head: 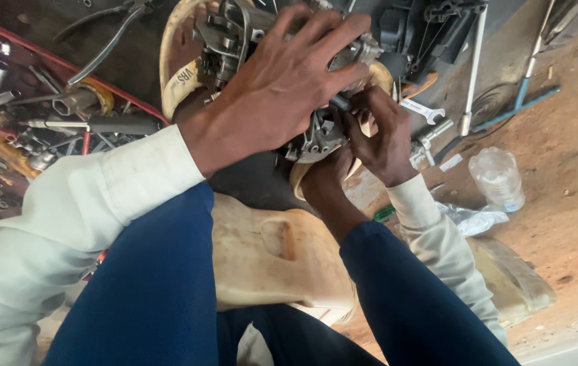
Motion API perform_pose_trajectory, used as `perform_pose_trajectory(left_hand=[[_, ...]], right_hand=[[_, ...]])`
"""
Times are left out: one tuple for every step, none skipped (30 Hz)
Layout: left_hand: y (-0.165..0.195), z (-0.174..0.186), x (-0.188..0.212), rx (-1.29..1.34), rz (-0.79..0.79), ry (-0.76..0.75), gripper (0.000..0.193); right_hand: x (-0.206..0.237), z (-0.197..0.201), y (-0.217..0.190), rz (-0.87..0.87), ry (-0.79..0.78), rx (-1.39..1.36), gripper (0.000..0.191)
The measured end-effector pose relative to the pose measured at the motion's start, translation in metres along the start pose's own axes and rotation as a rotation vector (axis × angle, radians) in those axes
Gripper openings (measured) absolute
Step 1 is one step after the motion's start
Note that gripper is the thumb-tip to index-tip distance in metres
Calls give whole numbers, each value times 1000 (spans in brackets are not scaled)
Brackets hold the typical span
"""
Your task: The person sits on a chair with a small motorcycle engine resting between their feet and works on it throughout the clip. They use pliers to grip and turn a fitting on the engine, reposition the engine, pick up small parts and fasteners from the ground, and fit components onto the engine by hand.
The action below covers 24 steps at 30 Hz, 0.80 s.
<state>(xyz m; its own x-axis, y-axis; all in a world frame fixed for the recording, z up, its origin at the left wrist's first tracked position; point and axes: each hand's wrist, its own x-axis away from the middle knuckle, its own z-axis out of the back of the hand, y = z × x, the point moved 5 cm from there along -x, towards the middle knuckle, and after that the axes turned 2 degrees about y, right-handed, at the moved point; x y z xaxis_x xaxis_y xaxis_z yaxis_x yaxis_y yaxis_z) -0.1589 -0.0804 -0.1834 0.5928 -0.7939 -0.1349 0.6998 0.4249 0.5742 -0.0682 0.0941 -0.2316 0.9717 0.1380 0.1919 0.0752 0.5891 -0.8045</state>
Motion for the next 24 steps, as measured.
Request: perform_pose_trajectory(left_hand=[[0, 0, 0, 8, -3, 4, 52], [0, 1, 1, 18, -6, 9, 52], [-1, 2, 1, 25, -8, 15, 53], [0, 2, 2, 18, -6, 15, 53], [-1, 2, 2, 10, -7, 16, 52], [-1, 2, 1, 1, -9, 19, 52], [-2, 2, 1, 19, -8, 18, 52], [-2, 2, 2, 41, -4, 13, 52], [-2, 2, 2, 67, -1, 8, 52], [-2, 2, 2, 57, 1, 12, 49], [-1, 1, 2, 45, 0, 21, 46], [-1, 1, 2, 32, -3, 30, 44], [-1, 1, 2, 31, -7, 31, 45], [-1, 0, 2, 31, -10, 31, 46], [-1, 0, 2, 30, -12, 31, 47], [-1, 0, 1, 29, -14, 34, 47], [-1, 1, 1, 27, -13, 37, 47], [-1, 3, 0, 24, -13, 39, 47], [1, 6, -1, 2, -39, 70, 48], [2, 11, -2, -23, -64, 101, 49], [3, 16, -1, -50, -85, 131, 49], [-1, 25, 4, 62, -48, 162, 46], [-5, 36, 14, 184, -14, 193, 43], [-13, 43, 21, 244, 55, 197, 43]], right_hand=[[0, 0, 1, 7, -2, 15, 18], [-1, 1, 1, 14, -4, 32, 18], [-1, 1, 0, 24, -6, 48, 18], [-1, 2, 1, 13, -14, 48, 18], [-1, 2, 1, 2, -20, 48, 17], [-2, 3, 1, -6, -25, 49, 17], [-2, 3, 1, -21, -26, 40, 16], [-2, 3, 1, -42, -32, 26, 15], [-2, 3, 2, -65, -37, 15, 15], [-2, 3, 0, -44, -38, 17, 16], [-2, 3, -1, -19, -37, 21, 17], [-2, 3, -2, 6, -33, 27, 18], [-1, 3, -2, 1, -13, 20, 18], [0, 2, -2, -5, 6, 11, 18], [1, 1, -2, -10, 25, 2, 17], [2, 1, -1, -33, 31, -8, 18], [4, 0, 0, -56, 34, -20, 18], [4, 0, 2, -79, 38, -33, 19], [5, 0, 3, -111, 51, -71, 25], [6, 1, 4, -140, 64, -112, 32], [6, 1, 4, -167, 72, -155, 38], [6, 1, 4, -175, 65, -166, 34], [7, 0, 3, -191, 60, -172, 30], [8, 0, 2, -216, 57, -178, 26]])
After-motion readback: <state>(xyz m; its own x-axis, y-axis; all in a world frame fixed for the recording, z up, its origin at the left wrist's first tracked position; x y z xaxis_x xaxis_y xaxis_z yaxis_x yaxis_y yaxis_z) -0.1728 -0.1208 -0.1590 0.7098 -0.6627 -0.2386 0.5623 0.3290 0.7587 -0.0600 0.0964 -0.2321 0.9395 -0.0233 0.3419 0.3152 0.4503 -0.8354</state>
